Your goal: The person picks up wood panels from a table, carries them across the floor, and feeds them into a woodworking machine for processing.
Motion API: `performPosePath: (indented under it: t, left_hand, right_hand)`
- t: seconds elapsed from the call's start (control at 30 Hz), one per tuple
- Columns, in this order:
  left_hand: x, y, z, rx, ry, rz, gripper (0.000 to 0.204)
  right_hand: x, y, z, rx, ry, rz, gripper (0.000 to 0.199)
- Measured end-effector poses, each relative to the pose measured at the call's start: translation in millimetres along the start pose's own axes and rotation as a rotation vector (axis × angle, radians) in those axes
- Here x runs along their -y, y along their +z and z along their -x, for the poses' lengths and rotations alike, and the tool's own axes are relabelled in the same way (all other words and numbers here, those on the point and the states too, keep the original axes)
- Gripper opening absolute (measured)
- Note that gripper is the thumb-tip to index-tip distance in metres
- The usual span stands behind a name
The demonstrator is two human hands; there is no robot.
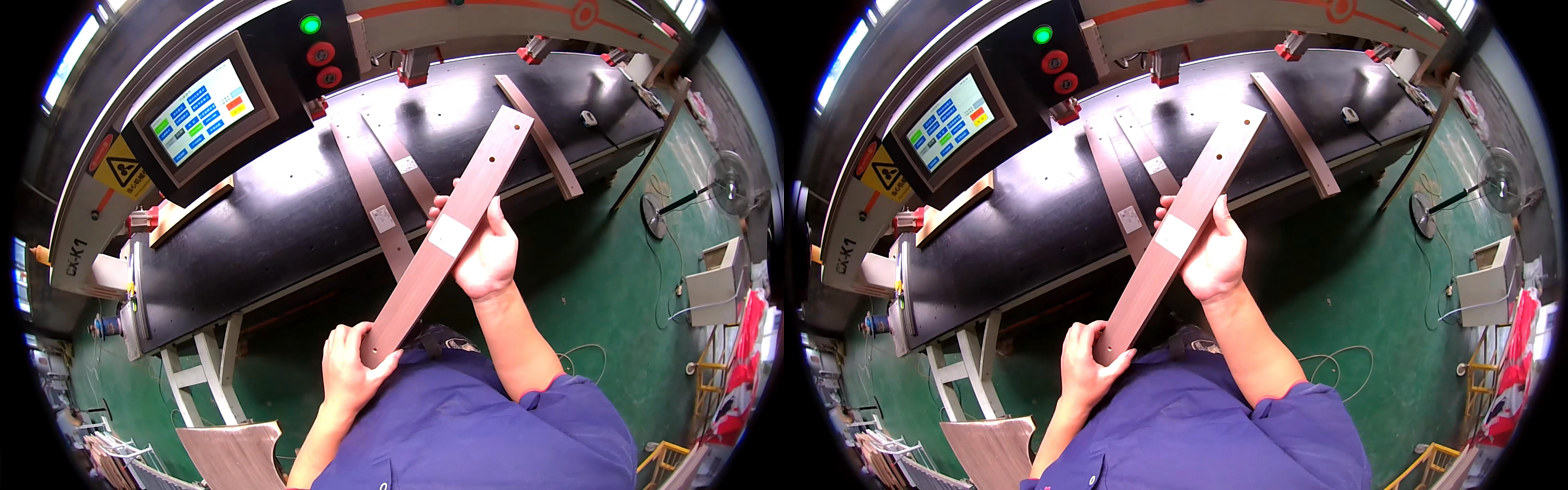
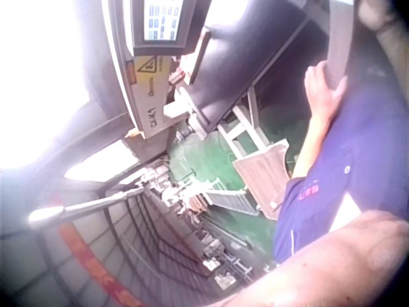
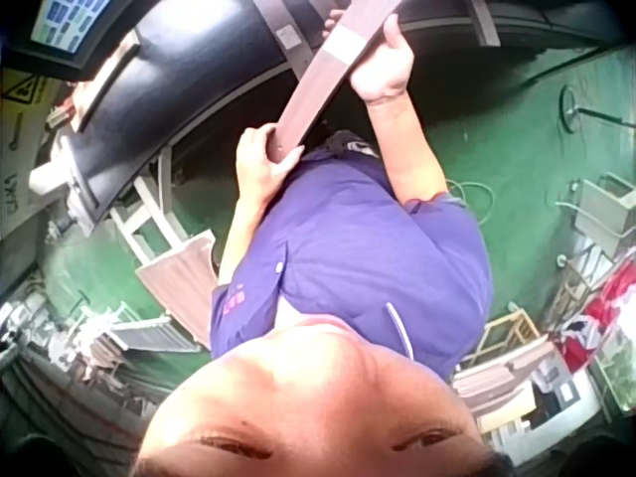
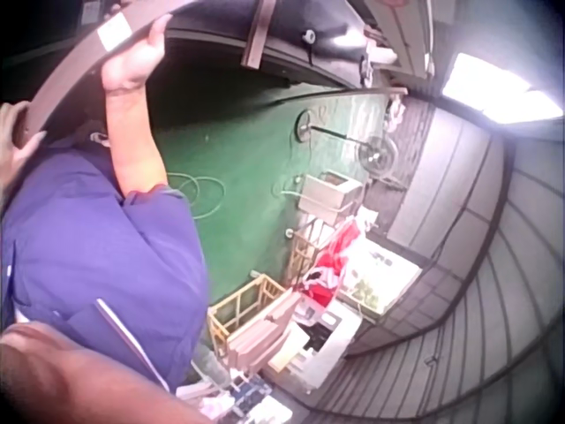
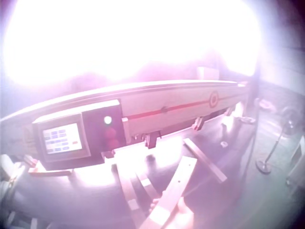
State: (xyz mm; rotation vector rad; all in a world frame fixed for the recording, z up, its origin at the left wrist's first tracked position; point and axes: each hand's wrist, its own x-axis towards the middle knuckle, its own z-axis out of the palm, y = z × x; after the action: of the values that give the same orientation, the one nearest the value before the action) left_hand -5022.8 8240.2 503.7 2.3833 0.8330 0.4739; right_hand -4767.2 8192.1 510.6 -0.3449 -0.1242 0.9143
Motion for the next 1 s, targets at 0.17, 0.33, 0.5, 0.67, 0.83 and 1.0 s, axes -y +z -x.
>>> performPosePath:
  t: [0.17, 0.33, 0.5, 0.67, 0.83, 1.0]
  left_hand:
    - [-1.5, 5.9, -1.8, -0.007, 0.003, -0.006, 0.053]
    - [-5.1, 8.7, -6.1, -0.043, 0.018, -0.046, 0.053]
    - [2.3, 8.0, -3.3, -0.065, -0.009, -0.033, 0.052]
    - [1.6, 8.1, -4.8, -0.067, -0.009, 0.051, 0.05]
    - [9.4, 16.4, -9.8, -0.075, -0.064, -0.003, 0.051]
    - [20.5, 20.3, 5.6, -0.119, -0.134, -0.013, 0.053]
  right_hand:
    - [4.6, 0.2, -0.9, -0.015, 0.001, -0.006, 0.055]
    - [15.0, -2.0, -4.7, 0.001, -0.008, 0.006, 0.058]
    - [2.8, -4.0, -9.8, -0.007, 0.027, 0.093, 0.059]
    - [-28.6, -27.9, 20.0, -0.151, 0.163, 0.438, 0.046]
    - [-68.1, -44.2, 56.5, -0.228, 0.322, 0.695, 0.035]
    - [-82.1, -46.3, 48.5, -0.19, 0.417, 0.739, 0.035]
